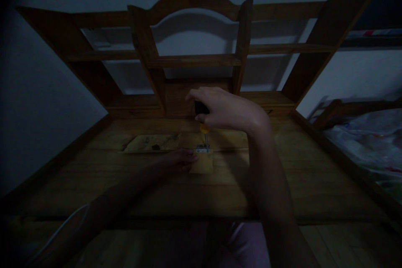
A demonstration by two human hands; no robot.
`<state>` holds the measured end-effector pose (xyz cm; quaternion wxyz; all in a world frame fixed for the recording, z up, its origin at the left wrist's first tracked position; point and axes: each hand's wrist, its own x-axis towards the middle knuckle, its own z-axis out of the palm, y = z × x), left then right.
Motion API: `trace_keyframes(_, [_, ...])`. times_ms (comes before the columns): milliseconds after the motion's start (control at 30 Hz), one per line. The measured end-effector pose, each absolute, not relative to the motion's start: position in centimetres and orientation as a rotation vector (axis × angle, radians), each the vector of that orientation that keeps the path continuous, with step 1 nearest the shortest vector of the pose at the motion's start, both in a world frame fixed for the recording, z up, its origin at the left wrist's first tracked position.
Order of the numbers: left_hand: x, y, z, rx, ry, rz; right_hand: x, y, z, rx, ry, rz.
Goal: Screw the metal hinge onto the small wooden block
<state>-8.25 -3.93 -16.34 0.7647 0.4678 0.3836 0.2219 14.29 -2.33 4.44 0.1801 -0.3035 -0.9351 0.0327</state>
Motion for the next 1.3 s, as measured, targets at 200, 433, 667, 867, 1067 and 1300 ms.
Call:
trace_keyframes(200, [-8.4,-3.8,-16.8,1.007,0.821,0.498,13.3,-3.0,4.5,-1.162,-2.566,-0.036])
trace_keyframes(433, [-8.5,-3.8,-17.0,1.018,0.836,0.480,13.5,-2.9,4.6,-1.123,-2.558,-0.015])
trace_keyframes(667, [-8.2,-4.0,-16.2,1.012,0.848,0.490,13.8,-3.0,5.1,-0.904,-2.625,0.161])
trace_keyframes(867, [-8.4,-3.7,-16.6,1.030,0.822,0.465,13.5,-3.1,4.9,-1.161,-2.516,-0.030])
trace_keyframes(1067, [-8.3,-3.9,-16.5,1.019,0.851,0.492,13.5,-2.8,4.9,-1.245,-2.479,-0.115])
trace_keyframes(1300, [-8.1,-3.9,-16.2,1.029,0.825,0.484,13.8,-2.2,4.9,-0.905,-2.578,0.054])
